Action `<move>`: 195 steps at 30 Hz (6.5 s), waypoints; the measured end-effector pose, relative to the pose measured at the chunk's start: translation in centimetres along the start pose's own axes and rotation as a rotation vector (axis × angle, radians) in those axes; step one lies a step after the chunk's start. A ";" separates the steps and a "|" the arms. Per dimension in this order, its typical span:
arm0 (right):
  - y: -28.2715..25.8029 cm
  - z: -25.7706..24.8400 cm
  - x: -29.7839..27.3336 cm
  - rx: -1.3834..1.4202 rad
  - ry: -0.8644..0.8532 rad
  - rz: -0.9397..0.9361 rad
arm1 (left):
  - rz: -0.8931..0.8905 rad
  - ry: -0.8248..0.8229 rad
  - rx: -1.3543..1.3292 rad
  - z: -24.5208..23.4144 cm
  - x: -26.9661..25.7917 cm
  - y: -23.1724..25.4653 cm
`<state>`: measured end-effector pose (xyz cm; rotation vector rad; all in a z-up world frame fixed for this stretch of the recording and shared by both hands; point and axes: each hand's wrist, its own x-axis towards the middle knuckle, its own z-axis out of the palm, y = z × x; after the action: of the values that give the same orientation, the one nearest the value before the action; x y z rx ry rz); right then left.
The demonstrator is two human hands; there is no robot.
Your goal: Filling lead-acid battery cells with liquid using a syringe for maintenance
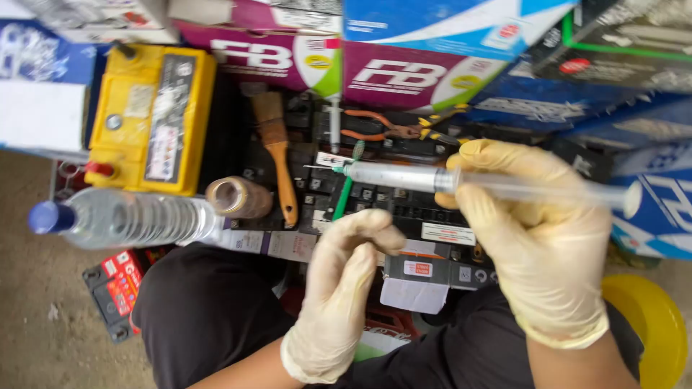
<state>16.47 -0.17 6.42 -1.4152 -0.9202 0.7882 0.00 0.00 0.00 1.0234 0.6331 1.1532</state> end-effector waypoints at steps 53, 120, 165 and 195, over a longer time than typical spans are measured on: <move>5.1 6.1 -1.5 0.655 -0.744 0.277 | -0.203 0.292 -0.461 -6.0 2.0 0.2; 1.3 -3.4 2.6 -0.332 -0.044 -0.241 | -0.064 -0.271 -0.059 -5.3 5.5 1.2; 1.1 -2.8 4.2 -0.565 -0.522 -0.566 | 0.258 -0.691 0.521 -3.6 10.1 -5.2; 3.5 -1.3 3.7 -0.526 -0.251 -0.578 | 0.284 -0.674 0.679 -3.3 10.3 -5.1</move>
<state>19.57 2.57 3.18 -1.3886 -1.7259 0.2903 2.70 10.50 -5.15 2.0192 0.3304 0.7448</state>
